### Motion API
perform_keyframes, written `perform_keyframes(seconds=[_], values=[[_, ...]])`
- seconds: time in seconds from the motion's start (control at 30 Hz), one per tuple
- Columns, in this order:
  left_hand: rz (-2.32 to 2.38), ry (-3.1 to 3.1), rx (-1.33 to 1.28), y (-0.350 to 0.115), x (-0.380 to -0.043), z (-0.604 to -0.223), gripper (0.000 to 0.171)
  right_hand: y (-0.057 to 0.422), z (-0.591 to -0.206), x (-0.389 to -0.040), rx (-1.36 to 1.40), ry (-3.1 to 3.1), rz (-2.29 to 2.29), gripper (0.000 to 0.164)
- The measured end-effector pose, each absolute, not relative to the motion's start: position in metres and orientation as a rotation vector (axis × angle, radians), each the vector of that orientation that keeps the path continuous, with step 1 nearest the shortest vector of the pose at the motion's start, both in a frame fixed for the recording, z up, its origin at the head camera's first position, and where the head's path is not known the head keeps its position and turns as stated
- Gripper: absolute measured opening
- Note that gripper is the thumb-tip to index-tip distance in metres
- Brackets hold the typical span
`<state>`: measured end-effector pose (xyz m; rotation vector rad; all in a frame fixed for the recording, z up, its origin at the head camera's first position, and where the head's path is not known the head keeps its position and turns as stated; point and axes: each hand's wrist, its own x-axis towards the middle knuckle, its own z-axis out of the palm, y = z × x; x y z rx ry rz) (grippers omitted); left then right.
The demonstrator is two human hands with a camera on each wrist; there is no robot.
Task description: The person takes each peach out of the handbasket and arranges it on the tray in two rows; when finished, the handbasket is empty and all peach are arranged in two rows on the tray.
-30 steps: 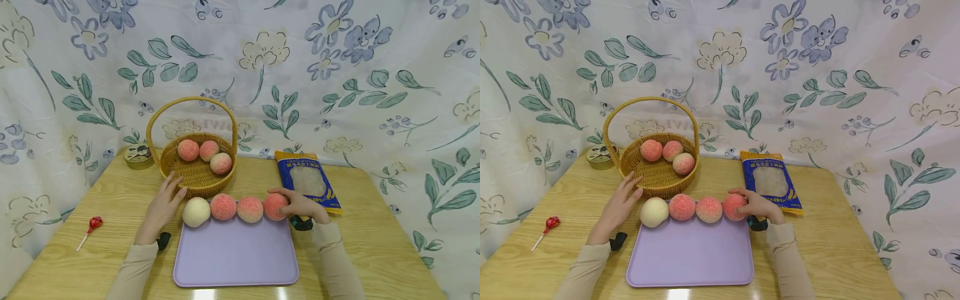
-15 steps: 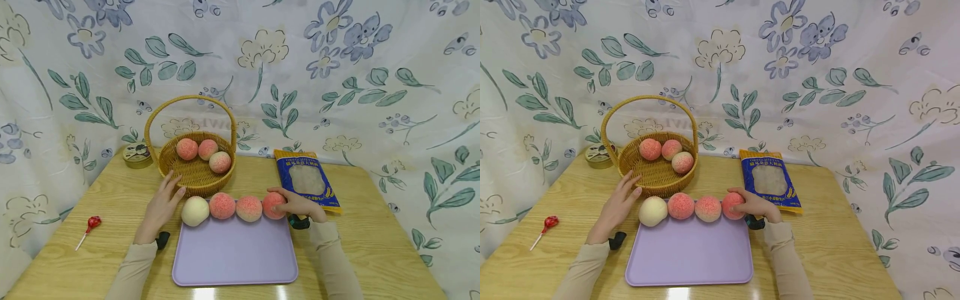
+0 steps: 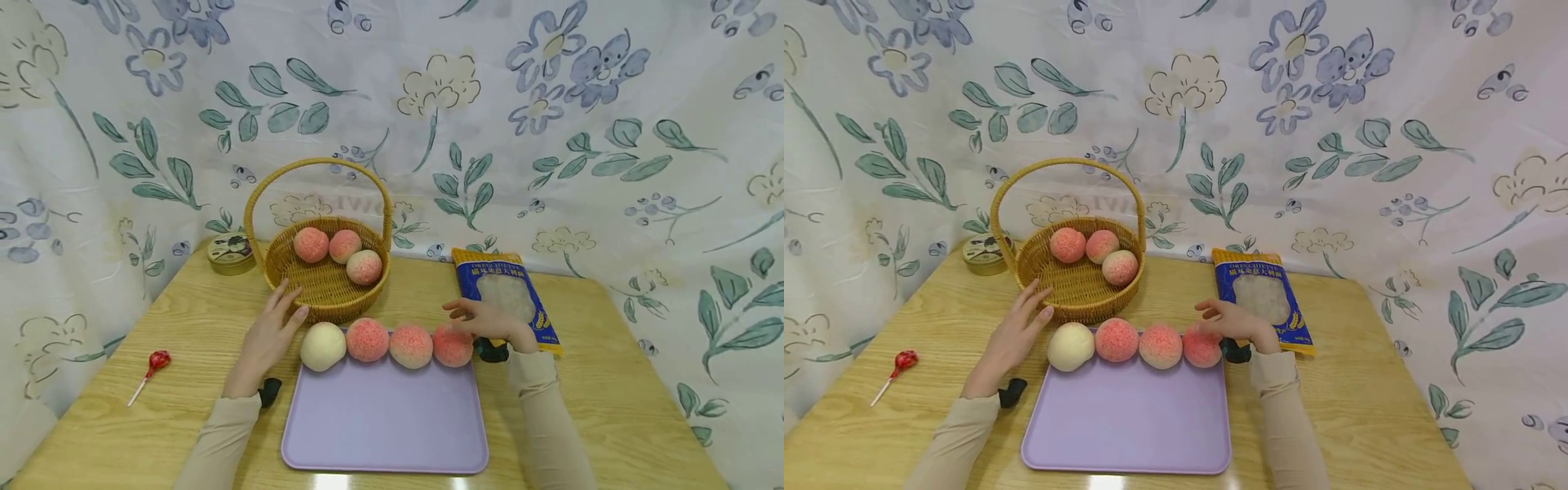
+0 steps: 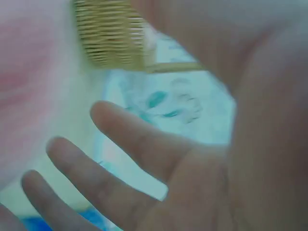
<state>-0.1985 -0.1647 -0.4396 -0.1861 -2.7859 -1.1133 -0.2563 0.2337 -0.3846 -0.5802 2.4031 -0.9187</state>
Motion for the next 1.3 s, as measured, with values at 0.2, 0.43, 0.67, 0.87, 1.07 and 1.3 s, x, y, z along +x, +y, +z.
perform_keyframes(seconds=[0.2, 0.43, 0.67, 0.87, 1.07, 1.3], values=[[-1.105, -2.775, -0.180, -0.168, -0.198, -0.441, 0.061, 0.198, -0.354, -0.280, -0.594, 2.445, -0.972, 0.052], [-1.095, -2.763, -0.180, -0.170, -0.199, -0.441, 0.060, 0.138, -0.333, -0.307, -0.621, 2.324, -1.113, 0.052], [-1.108, -2.751, -0.174, -0.166, -0.198, -0.443, 0.059, 0.082, -0.337, -0.328, -0.473, 2.275, -1.367, 0.058], [-1.115, -2.739, -0.167, -0.164, -0.197, -0.444, 0.057, 0.053, -0.353, -0.340, -0.341, 2.332, -1.443, 0.067], [-1.092, -2.738, -0.175, -0.162, -0.196, -0.443, 0.056, 0.039, -0.382, -0.349, -0.224, 2.333, -1.485, 0.074], [-1.087, -2.705, -0.178, -0.163, -0.195, -0.446, 0.054, 0.021, -0.405, -0.352, -0.301, 2.337, -1.327, 0.061]])
